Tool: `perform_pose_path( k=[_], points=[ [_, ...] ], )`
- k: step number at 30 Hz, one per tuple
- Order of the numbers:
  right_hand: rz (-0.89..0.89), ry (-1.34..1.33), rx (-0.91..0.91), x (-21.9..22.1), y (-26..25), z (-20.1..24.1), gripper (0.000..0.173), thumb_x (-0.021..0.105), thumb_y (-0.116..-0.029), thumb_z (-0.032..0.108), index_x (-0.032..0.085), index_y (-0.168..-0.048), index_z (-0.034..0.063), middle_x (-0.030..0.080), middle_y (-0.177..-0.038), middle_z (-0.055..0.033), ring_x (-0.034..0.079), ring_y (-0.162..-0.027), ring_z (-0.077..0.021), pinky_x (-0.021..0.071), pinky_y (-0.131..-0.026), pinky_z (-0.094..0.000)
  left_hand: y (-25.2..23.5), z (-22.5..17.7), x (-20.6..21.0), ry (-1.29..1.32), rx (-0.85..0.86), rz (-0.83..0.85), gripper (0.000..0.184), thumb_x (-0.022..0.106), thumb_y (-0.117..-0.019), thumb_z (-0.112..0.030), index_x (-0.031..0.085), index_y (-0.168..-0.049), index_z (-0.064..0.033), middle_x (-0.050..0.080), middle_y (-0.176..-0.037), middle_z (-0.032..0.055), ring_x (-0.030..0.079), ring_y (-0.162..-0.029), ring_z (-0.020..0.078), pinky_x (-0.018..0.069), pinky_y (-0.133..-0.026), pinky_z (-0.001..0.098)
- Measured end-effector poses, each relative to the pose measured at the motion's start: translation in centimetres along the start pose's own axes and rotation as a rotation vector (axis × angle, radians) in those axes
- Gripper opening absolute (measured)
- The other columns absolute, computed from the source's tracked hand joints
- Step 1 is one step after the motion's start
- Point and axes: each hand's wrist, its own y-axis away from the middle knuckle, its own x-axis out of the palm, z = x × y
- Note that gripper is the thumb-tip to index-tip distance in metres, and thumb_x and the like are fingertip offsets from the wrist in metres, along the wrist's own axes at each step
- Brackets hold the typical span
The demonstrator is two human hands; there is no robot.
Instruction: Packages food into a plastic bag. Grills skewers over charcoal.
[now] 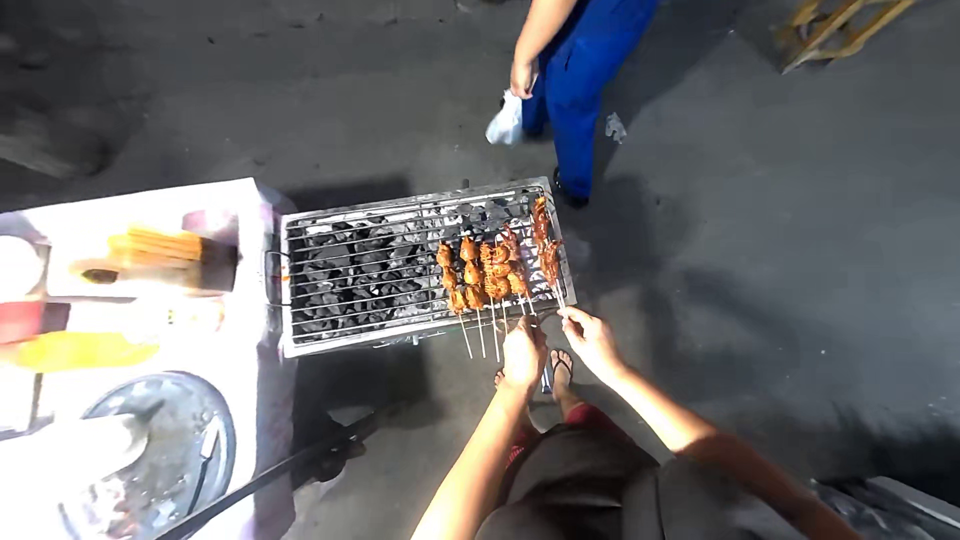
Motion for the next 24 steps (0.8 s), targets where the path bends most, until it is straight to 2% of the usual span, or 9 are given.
perform_pose_path(
  k=[4, 8, 9, 10, 11, 13, 15, 19, 24],
  points=[
    [0.069, 0.153, 0.18, 1.0, -0.5, -0.4, 0.036, 0.051, -0.102, 0.011, 0.065, -0.132, -0.0033, 0.073, -0.106, -0.0198, 0.072, -0.092, -0.0282, 0.0575, -0.087, -0.0401, -1.2, -0.2, 1.2, 0.012, -0.073, 0.104, 0.031, 0.048, -0.1035, -0.01, 0.06, -0.13, 0.0, 0.074, -0.1, 0.012, 0.074, -0.083, 0.0199, 0.0613, -0.08, 0.0381],
    [0.183, 0.104, 0.275, 1.0, -1.2, 0.5, 0.037, 0.054, -0.0998, 0.009, 0.062, -0.134, -0.0025, 0.072, -0.109, -0.0191, 0.07, -0.1, -0.027, 0.0543, -0.093, -0.0404, -1.7, -0.6, 1.4, -0.009, -0.09, 0.146, 0.034, 0.046, -0.1051, -0.012, 0.059, -0.134, 0.0, 0.073, -0.105, 0.0152, 0.074, -0.087, 0.0233, 0.0615, -0.081, 0.0406],
    [0.182, 0.041, 0.278, 1.0, -1.1, 0.5, 0.036, 0.056, -0.0994, 0.01, 0.062, -0.132, -0.0034, 0.072, -0.111, -0.0188, 0.071, -0.096, -0.0243, 0.0562, -0.089, -0.038, -1.6, -0.7, 1.2, -0.013, -0.082, 0.142, 0.034, 0.047, -0.1052, -0.013, 0.059, -0.134, 0.0003, 0.072, -0.106, 0.0161, 0.074, -0.087, 0.0241, 0.0612, -0.082, 0.0414],
    [0.183, -0.036, 0.288, 1.0, -1.1, 0.4, 0.034, 0.057, -0.1007, 0.013, 0.062, -0.13, -0.0034, 0.072, -0.11, -0.0173, 0.071, -0.085, -0.0197, 0.0587, -0.078, -0.0342, -1.5, -0.6, 1.1, -0.018, -0.073, 0.135, 0.034, 0.048, -0.1054, -0.014, 0.059, -0.134, 0.0, 0.072, -0.105, 0.0157, 0.073, -0.086, 0.0235, 0.0607, -0.081, 0.0409],
    [0.194, -0.13, 0.317, 1.0, -1.0, 0.2, 0.033, 0.055, -0.1044, 0.017, 0.06, -0.13, -0.0027, 0.07, -0.104, -0.0146, 0.067, -0.071, -0.0141, 0.0573, -0.066, -0.0299, -1.5, -0.5, 1.0, -0.021, -0.067, 0.125, 0.033, 0.048, -0.1052, -0.015, 0.06, -0.132, -0.0003, 0.072, -0.103, 0.0146, 0.073, -0.084, 0.0221, 0.0607, -0.08, 0.0398],
    [0.225, -0.31, 0.409, 1.0, -1.0, -0.3, 0.036, 0.045, -0.1104, 0.024, 0.057, -0.133, -0.0007, 0.062, -0.093, -0.01, 0.054, -0.056, -0.0092, 0.05, -0.053, -0.0263, -1.4, -0.3, 0.7, -0.028, -0.062, 0.118, 0.033, 0.048, -0.1046, -0.013, 0.061, -0.132, -0.0004, 0.073, -0.1, 0.0126, 0.073, -0.08, 0.0192, 0.0604, -0.078, 0.0371],
    [0.236, -0.392, 0.436, 1.1, -1.0, -1.4, 0.036, 0.042, -0.1111, 0.023, 0.059, -0.133, 0.0002, 0.06, -0.092, -0.0084, 0.049, -0.054, -0.0076, 0.046, -0.052, -0.0246, -1.3, -0.4, 0.4, -0.045, -0.064, 0.11, 0.034, 0.048, -0.1047, -0.014, 0.061, -0.132, -0.0003, 0.073, -0.101, 0.0128, 0.073, -0.081, 0.0189, 0.0602, -0.079, 0.0366],
    [0.283, -0.453, 0.457, 0.5, -1.1, -1.9, 0.029, 0.052, -0.106, 0.013, 0.06, -0.131, -0.0005, 0.064, -0.099, -0.0087, 0.053, -0.06, -0.0065, 0.046, -0.053, -0.0223, -0.9, -1.0, 0.1, -0.105, -0.049, 0.043, 0.038, 0.055, -0.1051, -0.025, 0.061, -0.133, 0.0008, 0.074, -0.1, 0.0138, 0.072, -0.088, 0.0225, 0.0574, -0.086, 0.04],
    [0.305, -0.393, 0.407, 0.4, -1.5, -1.9, 0.023, 0.055, -0.0998, 0.006, 0.062, -0.12, -0.0028, 0.066, -0.093, -0.0099, 0.06, -0.063, -0.0102, 0.0511, -0.053, -0.0253, -0.8, -1.7, 0.6, -0.122, 0.002, -0.136, 0.046, 0.068, -0.0969, -0.024, 0.058, -0.135, 0.0008, 0.067, -0.122, 0.0192, 0.067, -0.11, 0.0302, 0.053, -0.099, 0.045]
  ],
)
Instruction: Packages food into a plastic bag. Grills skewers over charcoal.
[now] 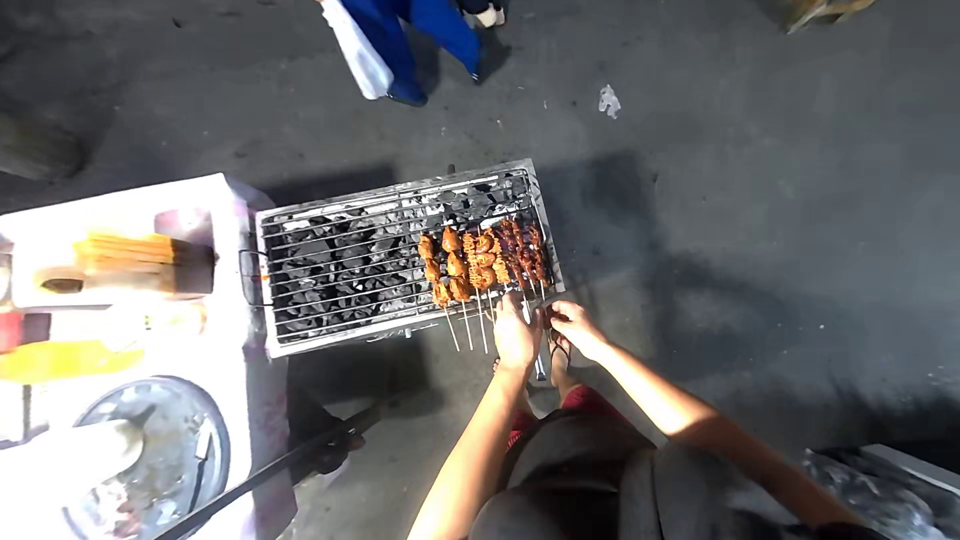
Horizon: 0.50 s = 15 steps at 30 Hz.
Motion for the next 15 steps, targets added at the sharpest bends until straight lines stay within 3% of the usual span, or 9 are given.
perform_pose_path(
  k=[2, 4, 7, 12, 15],
  points=[
    [-0.027, 0.129, -0.034, 0.3, 0.2, 0.4, 0.023, 0.056, -0.0989, 0.005, 0.064, -0.119, -0.0033, 0.068, -0.095, -0.012, 0.065, -0.066, -0.0124, 0.056, -0.059, -0.0288, -0.1, -0.5, -0.2, -0.076, -0.004, 0.035, 0.038, 0.065, -0.0985, -0.027, 0.066, -0.128, -0.0025, 0.072, -0.114, 0.0151, 0.07, -0.105, 0.028, 0.0542, -0.097, 0.0459],
    [-0.062, 0.191, -0.081, 0.6, 0.4, 0.4, 0.023, 0.056, -0.0992, 0.005, 0.065, -0.119, -0.0043, 0.07, -0.1, -0.0138, 0.069, -0.076, -0.0141, 0.0592, -0.07, -0.0311, -0.1, -1.4, -0.6, -0.168, -0.048, 0.142, 0.038, 0.06, -0.1018, -0.031, 0.068, -0.129, -0.0059, 0.075, -0.11, 0.013, 0.071, -0.105, 0.028, 0.0536, -0.097, 0.0482],
    [-0.117, 0.245, -0.151, 0.8, 0.3, -0.1, 0.024, 0.056, -0.0995, 0.006, 0.066, -0.118, -0.0058, 0.071, -0.103, -0.0175, 0.071, -0.087, -0.0204, 0.0586, -0.082, -0.0366, -0.3, -2.1, -0.7, -0.241, -0.087, 0.211, 0.037, 0.058, -0.1023, -0.03, 0.068, -0.129, -0.0069, 0.074, -0.112, 0.0131, 0.07, -0.11, 0.0294, 0.0528, -0.099, 0.0494],
    [-0.168, 0.378, -0.164, -0.2, -0.3, -0.3, 0.025, 0.059, -0.0989, 0.009, 0.069, -0.117, -0.0044, 0.072, -0.107, -0.0199, 0.071, -0.099, -0.0276, 0.0556, -0.092, -0.0442, 0.4, -3.5, -1.1, -0.348, -0.098, 0.27, 0.04, 0.056, -0.1019, -0.035, 0.067, -0.133, -0.0118, 0.072, -0.121, 0.0166, 0.068, -0.115, 0.0355, 0.0532, -0.095, 0.0581],
    [-0.195, 0.433, -0.253, -0.8, 0.2, -0.6, 0.024, 0.06, -0.0964, 0.005, 0.069, -0.115, -0.0067, 0.072, -0.107, -0.0226, 0.071, -0.1, -0.0323, 0.0556, -0.093, -0.0502, 1.9, -3.9, -0.6, -0.347, -0.068, 0.246, 0.034, 0.059, -0.0998, -0.03, 0.07, -0.117, -0.0024, 0.071, -0.117, 0.0209, 0.068, -0.111, 0.0377, 0.0549, -0.088, 0.0575]
  ],
)
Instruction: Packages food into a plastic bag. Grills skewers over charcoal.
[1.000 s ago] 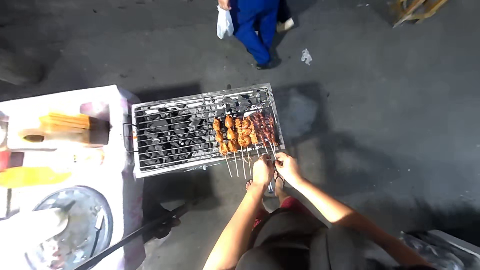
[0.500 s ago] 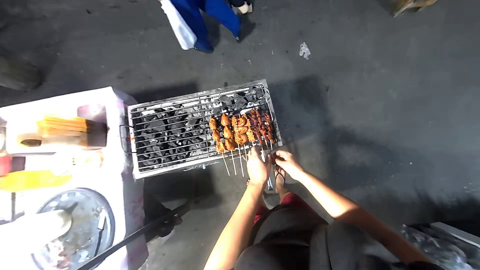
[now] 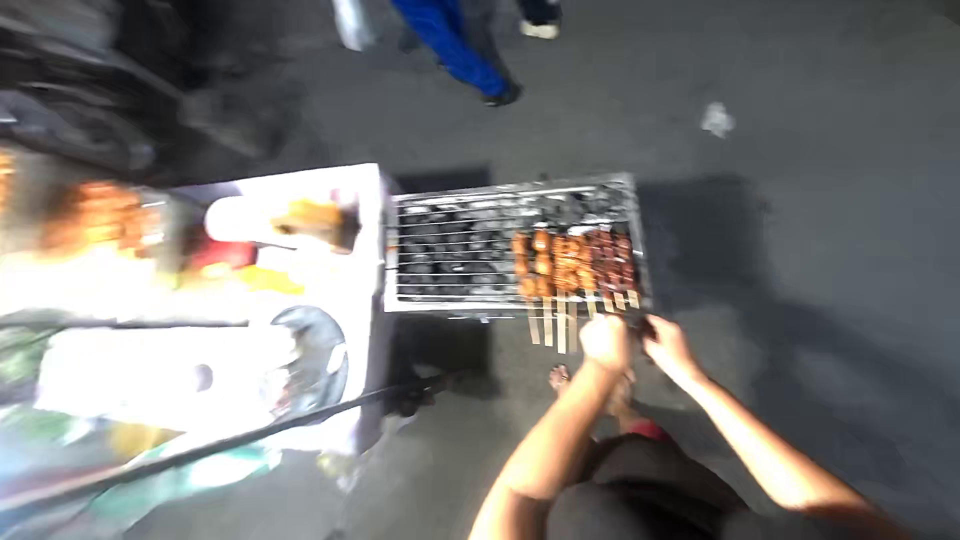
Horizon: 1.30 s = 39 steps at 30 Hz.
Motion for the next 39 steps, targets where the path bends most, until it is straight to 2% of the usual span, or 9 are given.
perform_pose_path(
  k=[3, 5, 12, 19, 23, 26, 31, 36, 39],
  points=[
    [-0.002, 0.036, -0.103, 0.0, 0.3, 1.5, 0.024, 0.06, -0.0952, -0.003, 0.066, -0.114, -0.0152, 0.069, -0.107, -0.0343, 0.068, -0.104, -0.0466, 0.0503, -0.095, -0.0626, -0.2, 0.8, -0.1, 0.057, 0.029, -0.045, 0.027, 0.063, -0.0987, -0.023, 0.072, -0.111, -0.0005, 0.072, -0.112, 0.0214, 0.069, -0.106, 0.0386, 0.0559, -0.085, 0.0585],
    [0.024, 0.034, -0.076, -0.2, 0.8, 2.0, 0.026, 0.057, -0.0965, -0.006, 0.062, -0.119, -0.0187, 0.064, -0.113, -0.0396, 0.064, -0.11, -0.0511, 0.0464, -0.099, -0.0641, -0.4, 0.9, -0.6, 0.083, 0.045, -0.028, 0.024, 0.062, -0.0993, -0.019, 0.071, -0.11, 0.0006, 0.072, -0.112, 0.0212, 0.069, -0.108, 0.039, 0.0557, -0.086, 0.0591],
    [0.049, 0.027, -0.024, -0.1, 1.4, 3.0, 0.026, 0.051, -0.0963, -0.009, 0.058, -0.119, -0.0205, 0.063, -0.103, -0.0363, 0.066, -0.086, -0.0387, 0.0543, -0.081, -0.0525, -0.7, 1.5, -0.7, 0.13, 0.065, 0.003, 0.024, 0.062, -0.1, -0.016, 0.069, -0.112, 0.0034, 0.071, -0.115, 0.0234, 0.068, -0.109, 0.0412, 0.0545, -0.087, 0.0612],
    [0.07, 0.002, 0.008, 0.0, 1.4, 3.4, 0.03, 0.05, -0.0982, -0.006, 0.055, -0.126, -0.0176, 0.064, -0.104, -0.0311, 0.066, -0.077, -0.0273, 0.0567, -0.074, -0.0449, -0.9, 1.5, -0.7, 0.102, 0.11, 0.004, 0.022, 0.06, -0.1009, -0.014, 0.069, -0.112, 0.003, 0.07, -0.115, 0.0229, 0.068, -0.109, 0.0407, 0.0554, -0.085, 0.0605],
    [0.017, -0.049, -0.047, -0.5, 0.9, 2.1, 0.051, 0.056, -0.0965, -0.001, 0.044, -0.145, -0.0128, 0.061, -0.12, -0.0373, 0.064, -0.102, -0.0419, 0.0528, -0.088, -0.0542, -0.5, 3.0, -0.1, 0.169, 0.202, -0.123, 0.029, 0.058, -0.1031, -0.022, 0.069, -0.12, -0.0004, 0.071, -0.118, 0.0207, 0.069, -0.111, 0.0374, 0.0556, -0.088, 0.0576],
    [-0.012, -0.079, -0.155, -1.1, 0.9, 2.9, 0.047, 0.059, -0.0992, 0.006, 0.049, -0.14, -0.0141, 0.062, -0.118, -0.0353, 0.064, -0.104, -0.0391, 0.0528, -0.091, -0.0498, 0.4, 5.7, 0.1, 0.287, 0.228, -0.296, 0.029, 0.06, -0.1005, -0.017, 0.07, -0.124, -0.0019, 0.069, -0.121, 0.0212, 0.069, -0.109, 0.0369, 0.0565, -0.09, 0.0553],
    [0.073, -0.199, -0.258, 0.3, 1.4, 7.2, 0.033, 0.058, -0.0987, 0.002, 0.059, -0.127, -0.0157, 0.065, -0.12, -0.0327, 0.068, -0.105, -0.0365, 0.0557, -0.094, -0.0475, 2.5, 9.9, -1.3, 0.294, 0.003, -0.382, 0.028, 0.057, -0.1024, -0.019, 0.072, -0.121, -0.004, 0.072, -0.117, 0.0192, 0.071, -0.106, 0.0354, 0.0566, -0.093, 0.0532],
    [0.239, -0.075, -0.102, 2.8, 1.0, 8.2, 0.052, 0.057, -0.1027, 0.015, 0.045, -0.149, -0.0058, 0.055, -0.144, -0.0261, 0.068, -0.114, -0.0316, 0.0542, -0.099, -0.042, 1.5, 10.3, -1.3, 0.259, 0.028, -0.348, 0.031, 0.055, -0.1028, -0.017, 0.071, -0.126, -0.0051, 0.072, -0.122, 0.0172, 0.072, -0.108, 0.033, 0.056, -0.095, 0.0522],
    [0.296, -0.008, -0.059, 3.3, 1.5, 8.5, 0.051, 0.056, -0.1039, 0.019, 0.047, -0.15, -0.0011, 0.055, -0.145, -0.023, 0.065, -0.118, -0.0312, 0.0515, -0.103, -0.0426, 1.2, 10.5, -1.4, 0.302, 0.034, -0.431, 0.029, 0.058, -0.101, -0.016, 0.071, -0.123, -0.0025, 0.07, -0.123, 0.0186, 0.072, -0.1, 0.0305, 0.0582, -0.09, 0.0468]
  ],
)
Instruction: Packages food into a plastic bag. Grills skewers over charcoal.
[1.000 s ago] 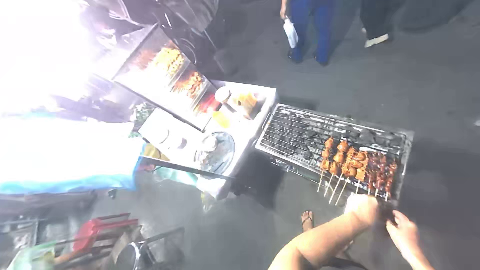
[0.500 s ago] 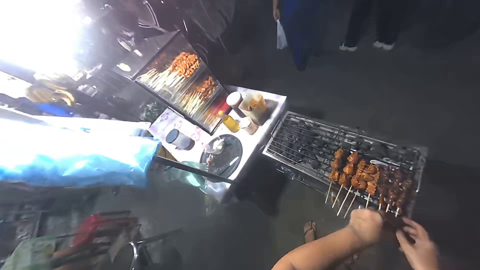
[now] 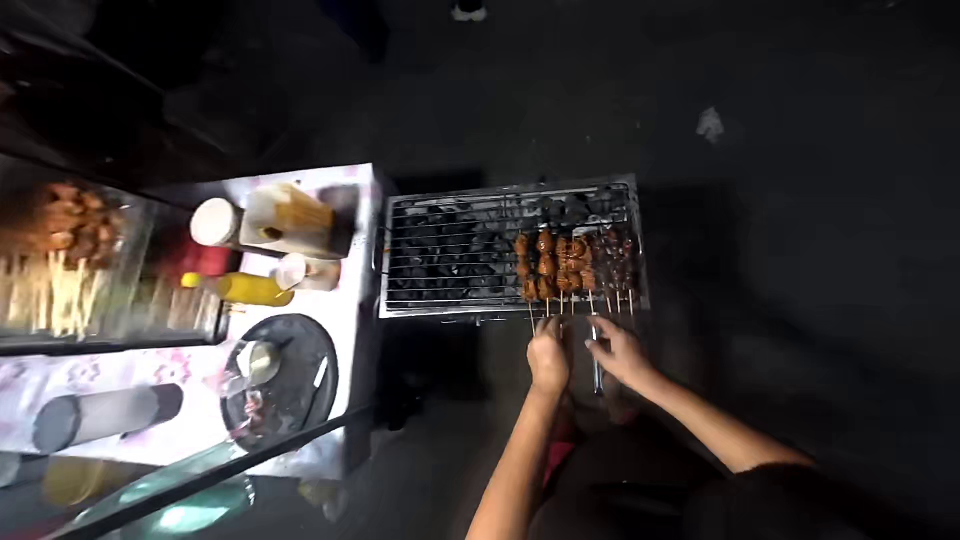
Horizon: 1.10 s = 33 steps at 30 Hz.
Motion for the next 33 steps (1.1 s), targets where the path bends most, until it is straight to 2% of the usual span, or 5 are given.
perform_pose_path(
  k=[6, 9, 14, 26, 33],
  points=[
    [0.161, -0.075, -0.011, 1.8, -0.6, 1.2, 0.039, 0.054, -0.1046, 0.015, 0.056, -0.14, -0.0009, 0.063, -0.136, -0.0197, 0.068, -0.113, -0.0246, 0.0543, -0.098, -0.0375, -0.9, 3.0, -1.9, 0.026, -0.058, -0.195, 0.025, 0.067, -0.096, -0.014, 0.07, -0.115, 0.0028, 0.071, -0.109, 0.019, 0.072, -0.087, 0.0262, 0.0596, -0.08, 0.0406],
    [0.193, -0.177, 0.082, 2.7, -1.2, 2.3, 0.042, 0.052, -0.1063, 0.016, 0.051, -0.146, 0.0006, 0.062, -0.136, -0.0179, 0.072, -0.091, -0.0184, 0.0591, -0.077, -0.0327, -1.8, 4.2, -2.7, 0.037, -0.177, -0.032, 0.038, 0.068, -0.0986, -0.022, 0.065, -0.129, 0.0016, 0.073, -0.115, 0.0168, 0.074, -0.096, 0.0242, 0.0586, -0.09, 0.0404],
    [0.211, -0.289, 0.189, 4.0, -2.1, 3.4, 0.048, 0.049, -0.1085, 0.017, 0.042, -0.153, 0.0015, 0.06, -0.135, -0.0174, 0.07, -0.076, -0.0133, 0.0578, -0.062, -0.0276, -2.6, 5.0, -2.9, 0.155, -0.22, 0.102, 0.022, 0.057, -0.1028, -0.013, 0.073, -0.113, -0.0016, 0.075, -0.096, 0.0095, 0.073, -0.079, 0.0157, 0.0608, -0.078, 0.0349],
    [0.152, -0.505, 0.262, 5.8, -3.8, 3.6, 0.043, 0.051, -0.1073, 0.012, 0.043, -0.149, 0.0012, 0.062, -0.123, -0.0149, 0.068, -0.077, -0.0141, 0.0559, -0.058, -0.0267, -0.7, 7.0, -3.3, 0.196, -0.024, 0.038, 0.026, 0.051, -0.104, -0.007, 0.072, -0.118, 0.0014, 0.076, -0.097, 0.01, 0.073, -0.08, 0.0145, 0.0597, -0.079, 0.0321],
    [0.086, -0.466, 0.235, 6.2, -4.4, 3.5, 0.033, 0.047, -0.1069, 0.006, 0.051, -0.139, 0.0008, 0.062, -0.099, -0.0102, 0.062, -0.064, -0.0094, 0.054, -0.057, -0.0234, -0.8, 7.7, -3.4, 0.181, 0.001, 0.085, 0.028, 0.047, -0.105, -0.008, 0.071, -0.116, 0.0, 0.076, -0.096, 0.008, 0.071, -0.08, 0.0137, 0.0585, -0.078, 0.0323]
  ],
)
